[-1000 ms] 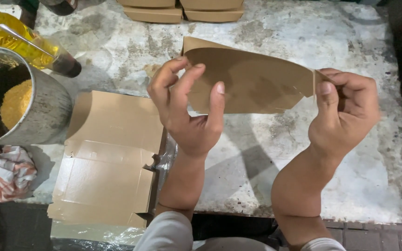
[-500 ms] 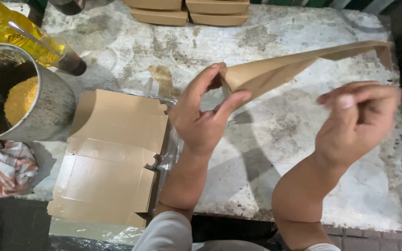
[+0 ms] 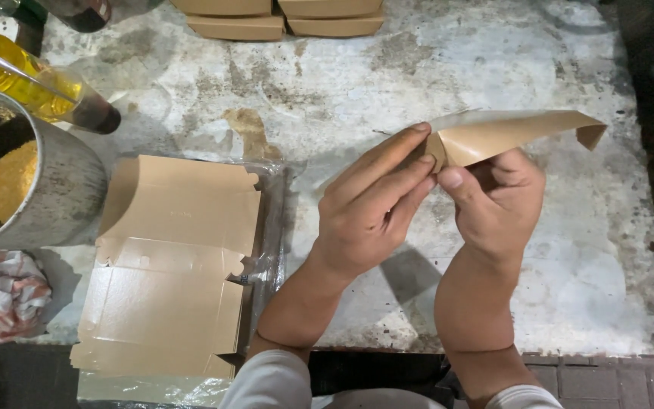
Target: The person assembles flat cardboard boxes by folding and interlocking tabs to form rectangular containers. They handle multiple boxes one at a time, folding sides and securing tabs, then place finished boxes into a stack.
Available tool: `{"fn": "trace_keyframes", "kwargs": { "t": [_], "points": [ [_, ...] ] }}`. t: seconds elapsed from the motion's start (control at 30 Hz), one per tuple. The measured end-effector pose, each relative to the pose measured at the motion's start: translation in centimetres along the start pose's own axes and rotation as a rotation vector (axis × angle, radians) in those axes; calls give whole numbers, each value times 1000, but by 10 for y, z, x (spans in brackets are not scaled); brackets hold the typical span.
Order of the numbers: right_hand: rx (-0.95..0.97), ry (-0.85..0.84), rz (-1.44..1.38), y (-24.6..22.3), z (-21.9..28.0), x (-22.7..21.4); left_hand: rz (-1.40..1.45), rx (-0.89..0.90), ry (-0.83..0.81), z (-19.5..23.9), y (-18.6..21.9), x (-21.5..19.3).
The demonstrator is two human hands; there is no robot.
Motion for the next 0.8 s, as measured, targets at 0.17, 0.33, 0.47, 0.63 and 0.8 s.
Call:
{"fn": "trace_keyframes", "kwargs": {
  "t": [0.17,0.33,0.47,0.63,0.8],
  "points": [
    [-32,70,162,-12,-1,8,22,-120,29,-1,0,-1],
    [-115,210,281,-20,1,4,84,-232,82,-3,-2,0],
    [-195,122,268,-29,-1,2,140,-272,120,2,-11,0],
    [-229,123,91,-32,-4,-7,137,-203,90,2,-12,0],
    [-568,19,512,-56,-7,7,85,-42,29,2,-6,10]
  ]
}}
Point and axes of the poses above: each hand's wrist, its own z-axis away from the middle knuckle, its own x-axis out of the palm, y = z × x, the point moved 5 cm from there along -z, towards the middle knuckle, and after that the axes turned 7 degrees about x, right-handed, at the moved point
